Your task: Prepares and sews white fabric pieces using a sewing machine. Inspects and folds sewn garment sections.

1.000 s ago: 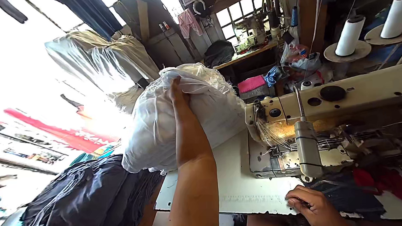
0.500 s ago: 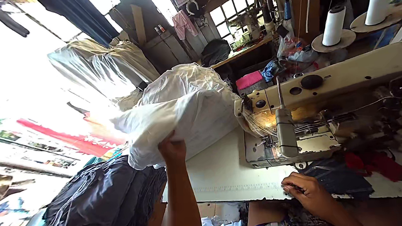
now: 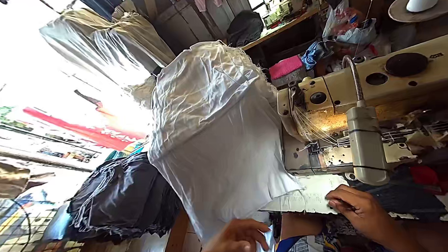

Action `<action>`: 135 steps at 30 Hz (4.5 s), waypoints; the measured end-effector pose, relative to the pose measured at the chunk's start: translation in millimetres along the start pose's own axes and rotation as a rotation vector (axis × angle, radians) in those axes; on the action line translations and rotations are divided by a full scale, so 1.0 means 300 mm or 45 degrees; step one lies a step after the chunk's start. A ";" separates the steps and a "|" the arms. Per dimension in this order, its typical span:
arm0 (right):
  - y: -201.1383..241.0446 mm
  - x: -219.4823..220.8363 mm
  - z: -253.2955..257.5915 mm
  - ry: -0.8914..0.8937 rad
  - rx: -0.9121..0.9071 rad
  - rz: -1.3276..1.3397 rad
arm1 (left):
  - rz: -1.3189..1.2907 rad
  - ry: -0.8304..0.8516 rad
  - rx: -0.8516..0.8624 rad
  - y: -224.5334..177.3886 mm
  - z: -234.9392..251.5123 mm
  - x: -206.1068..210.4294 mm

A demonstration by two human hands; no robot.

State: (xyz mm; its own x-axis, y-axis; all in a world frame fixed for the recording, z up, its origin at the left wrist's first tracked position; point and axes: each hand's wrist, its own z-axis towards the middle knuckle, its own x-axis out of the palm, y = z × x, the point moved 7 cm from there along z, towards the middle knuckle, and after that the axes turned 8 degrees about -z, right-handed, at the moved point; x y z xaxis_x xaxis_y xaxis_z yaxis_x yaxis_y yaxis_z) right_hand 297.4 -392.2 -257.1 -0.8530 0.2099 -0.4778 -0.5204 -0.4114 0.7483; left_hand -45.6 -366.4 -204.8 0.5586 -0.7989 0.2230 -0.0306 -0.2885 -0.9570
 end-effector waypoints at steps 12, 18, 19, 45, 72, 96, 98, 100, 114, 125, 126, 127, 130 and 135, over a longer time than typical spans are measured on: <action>-0.016 0.002 -0.005 0.009 0.044 0.022 | 1.483 -1.278 0.685 -1.182 0.668 -0.468; 0.000 -0.019 0.007 0.104 0.140 0.158 | 1.778 -1.847 -0.101 -1.286 0.999 -0.788; 0.007 -0.028 0.011 0.107 0.143 0.166 | 1.799 -1.905 -0.167 -1.287 1.011 -0.804; -0.028 -0.002 0.012 0.117 0.091 0.219 | 0.261 -1.735 1.179 -1.227 0.772 -0.994; -0.024 -0.008 0.022 0.192 0.187 0.231 | 0.651 -2.453 0.611 -1.200 0.662 -0.965; 0.024 -0.020 0.001 0.087 0.070 0.058 | -0.350 -1.117 1.213 -0.120 0.189 -0.267; 0.026 -0.013 0.010 0.100 0.070 0.041 | -0.680 -1.049 1.141 0.024 0.194 -0.129; 0.027 -0.004 0.011 0.110 0.098 0.012 | -0.899 -0.969 0.922 0.149 0.222 0.030; 0.056 0.011 0.024 0.076 0.270 -0.113 | 0.755 -1.220 0.891 0.019 0.017 -0.034; 0.190 0.148 0.103 0.207 0.178 0.026 | 0.997 -1.433 0.482 -0.032 0.043 -0.172; 0.220 0.166 0.123 0.225 0.135 0.076 | 1.037 -1.412 0.463 -0.045 0.082 -0.166; 0.245 0.184 0.143 0.246 0.098 0.121 | 1.059 -1.389 0.436 -0.063 0.121 -0.165; 0.283 0.224 0.185 0.313 0.050 0.227 | 1.081 -1.318 0.425 -0.115 0.248 -0.182; 0.243 0.195 0.157 0.341 0.155 0.283 | 1.179 -1.195 0.512 -0.110 0.353 -0.125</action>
State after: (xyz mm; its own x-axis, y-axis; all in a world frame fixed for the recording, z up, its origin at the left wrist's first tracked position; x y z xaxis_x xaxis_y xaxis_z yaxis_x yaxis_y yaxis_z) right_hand 207.8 -368.1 -208.7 -0.9135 -0.1192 -0.3890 -0.3382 -0.3090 0.8889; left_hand 22.3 -270.9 -201.4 0.8152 0.0849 -0.5729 -0.5449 0.4476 -0.7091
